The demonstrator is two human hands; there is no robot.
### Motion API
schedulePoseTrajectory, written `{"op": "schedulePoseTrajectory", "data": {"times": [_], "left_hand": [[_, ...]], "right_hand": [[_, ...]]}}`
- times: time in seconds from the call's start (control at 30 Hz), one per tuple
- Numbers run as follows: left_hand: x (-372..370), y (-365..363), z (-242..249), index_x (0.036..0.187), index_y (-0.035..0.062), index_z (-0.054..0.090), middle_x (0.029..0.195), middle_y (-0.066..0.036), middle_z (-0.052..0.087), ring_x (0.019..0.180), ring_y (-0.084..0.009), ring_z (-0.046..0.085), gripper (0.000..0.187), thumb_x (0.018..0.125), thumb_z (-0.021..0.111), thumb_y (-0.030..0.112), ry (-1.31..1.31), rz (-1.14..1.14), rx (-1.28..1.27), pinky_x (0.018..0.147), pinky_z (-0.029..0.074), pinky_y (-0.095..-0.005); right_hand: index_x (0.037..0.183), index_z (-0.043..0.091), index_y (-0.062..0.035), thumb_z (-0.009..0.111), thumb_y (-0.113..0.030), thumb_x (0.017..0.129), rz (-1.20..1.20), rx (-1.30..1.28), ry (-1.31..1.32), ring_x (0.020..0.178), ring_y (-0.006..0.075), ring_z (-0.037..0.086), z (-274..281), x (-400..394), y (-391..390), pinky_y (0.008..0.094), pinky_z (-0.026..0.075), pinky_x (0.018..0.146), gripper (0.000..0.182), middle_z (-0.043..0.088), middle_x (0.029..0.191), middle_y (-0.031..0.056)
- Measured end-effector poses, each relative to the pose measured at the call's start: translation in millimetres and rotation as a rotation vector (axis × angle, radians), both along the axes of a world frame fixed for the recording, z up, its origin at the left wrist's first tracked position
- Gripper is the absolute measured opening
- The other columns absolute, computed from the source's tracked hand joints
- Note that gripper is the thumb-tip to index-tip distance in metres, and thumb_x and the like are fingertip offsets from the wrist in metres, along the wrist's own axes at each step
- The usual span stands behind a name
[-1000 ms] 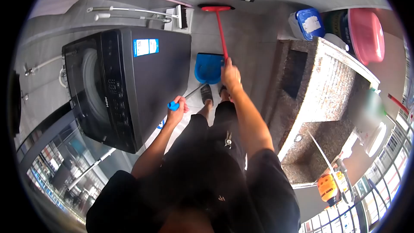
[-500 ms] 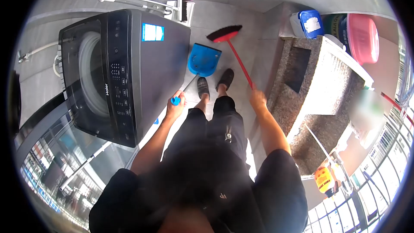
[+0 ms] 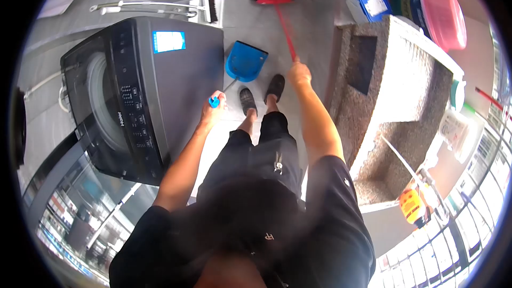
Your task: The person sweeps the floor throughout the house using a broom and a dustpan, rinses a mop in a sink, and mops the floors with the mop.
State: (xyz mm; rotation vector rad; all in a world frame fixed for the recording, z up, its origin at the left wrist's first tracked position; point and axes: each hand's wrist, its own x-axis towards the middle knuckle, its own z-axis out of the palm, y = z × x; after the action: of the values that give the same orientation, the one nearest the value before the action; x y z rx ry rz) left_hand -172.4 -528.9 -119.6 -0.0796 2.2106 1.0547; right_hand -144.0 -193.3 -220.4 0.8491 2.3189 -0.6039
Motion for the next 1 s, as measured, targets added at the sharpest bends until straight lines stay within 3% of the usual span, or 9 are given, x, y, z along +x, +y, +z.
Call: {"op": "schedulePoseTrajectory", "data": {"times": [0.2, 0.33, 0.4, 0.5, 0.73, 0.83, 0.9, 0.93, 1.0], "left_hand": [[2, -2, -3, 0.089, 0.0056, 0.056, 0.08, -0.02, 0.062, 0.081, -0.0427, 0.06, 0.021, 0.093, 0.049, 0.025, 0.053, -0.17, -0.093, 0.067, 0.047, -0.0456], [1, 1, 4, 0.09, 0.0061, 0.056, 0.082, -0.021, 0.063, 0.084, -0.043, 0.06, 0.019, 0.092, 0.051, 0.024, 0.06, -0.192, -0.095, 0.068, 0.047, -0.0462], [0, 1, 1, 0.09, 0.0069, 0.057, 0.083, -0.021, 0.063, 0.084, -0.0426, 0.06, 0.017, 0.091, 0.053, 0.024, 0.074, -0.212, -0.108, 0.069, 0.047, -0.0463], [-2, -1, -7, 0.09, 0.0083, 0.058, 0.084, -0.02, 0.064, 0.085, -0.0421, 0.06, 0.016, 0.089, 0.054, 0.024, 0.029, -0.219, -0.125, 0.07, 0.048, -0.0466], [-15, 14, -4, 0.091, 0.0091, 0.059, 0.086, -0.02, 0.064, 0.085, -0.042, 0.061, 0.019, 0.088, 0.054, 0.027, 0.07, -0.261, -0.184, 0.07, 0.048, -0.047], [-16, 15, -15, 0.093, 0.0088, 0.059, 0.084, -0.02, 0.064, 0.086, -0.0426, 0.06, 0.023, 0.09, 0.05, 0.03, 0.1, -0.312, -0.199, 0.069, 0.048, -0.0471], [-13, 13, -20, 0.093, 0.0087, 0.059, 0.085, -0.021, 0.063, 0.086, -0.0435, 0.06, 0.023, 0.09, 0.051, 0.03, 0.113, -0.295, -0.192, 0.07, 0.047, -0.0479], [-13, 12, -21, 0.092, 0.0085, 0.059, 0.085, -0.022, 0.063, 0.085, -0.0437, 0.06, 0.021, 0.089, 0.052, 0.028, 0.12, -0.285, -0.181, 0.07, 0.047, -0.0482], [-5, 5, -27, 0.092, 0.0083, 0.058, 0.085, -0.022, 0.063, 0.084, -0.044, 0.059, 0.02, 0.088, 0.052, 0.027, 0.138, -0.273, -0.146, 0.069, 0.047, -0.0485]], "right_hand": [[0.136, 0.041, -0.0086, 0.04, -0.018, 0.091, -0.085, -0.121, -0.141, 0.1, 0.0418, 0.061, 32, 118, -42, 0.0482, 0.049, 0.088, 0.046, 0.062, 0.104, 0.0288], [0.134, 0.043, -0.008, 0.044, -0.019, 0.091, -0.279, -0.342, -0.004, 0.098, 0.0454, 0.059, 102, 150, -53, 0.0502, 0.048, 0.087, 0.045, 0.062, 0.102, 0.0288], [0.133, 0.044, -0.0077, 0.045, -0.02, 0.091, -0.305, -0.255, 0.061, 0.097, 0.0464, 0.059, 115, 163, -58, 0.0508, 0.047, 0.086, 0.044, 0.063, 0.1, 0.0287], [0.131, 0.046, -0.007, 0.046, -0.02, 0.091, -0.277, -0.111, 0.209, 0.094, 0.0471, 0.059, 104, 162, -65, 0.0518, 0.047, 0.086, 0.042, 0.063, 0.098, 0.0292], [0.13, 0.041, -0.0039, 0.037, -0.019, 0.093, -0.107, 0.023, -0.053, 0.079, 0.0435, 0.065, 27, 146, -77, 0.05, 0.054, 0.07, 0.04, 0.064, 0.087, 0.031], [0.122, 0.043, 0.0023, 0.038, -0.018, 0.09, -0.244, -0.213, -0.229, 0.091, 0.0461, 0.062, 64, 151, -116, 0.0519, 0.05, 0.081, 0.038, 0.062, 0.092, 0.0338], [0.116, 0.045, 0.0024, 0.038, -0.017, 0.091, -0.149, -0.289, -0.037, 0.086, 0.0457, 0.064, 64, 179, -135, 0.0516, 0.051, 0.079, 0.032, 0.062, 0.091, 0.0344], [0.12, 0.045, 0.0014, 0.041, -0.018, 0.093, -0.32, -0.483, -0.176, 0.07, 0.0385, 0.066, 119, 157, -135, 0.0435, 0.054, 0.065, 0.034, 0.066, 0.086, 0.0251], [0.128, 0.046, -0.0067, 0.042, -0.02, 0.095, -0.579, -0.73, -0.211, 0.05, 0.024, 0.054, 171, 168, -125, 0.0364, 0.043, 0.043, 0.036, 0.055, 0.068, 0.013]]}}
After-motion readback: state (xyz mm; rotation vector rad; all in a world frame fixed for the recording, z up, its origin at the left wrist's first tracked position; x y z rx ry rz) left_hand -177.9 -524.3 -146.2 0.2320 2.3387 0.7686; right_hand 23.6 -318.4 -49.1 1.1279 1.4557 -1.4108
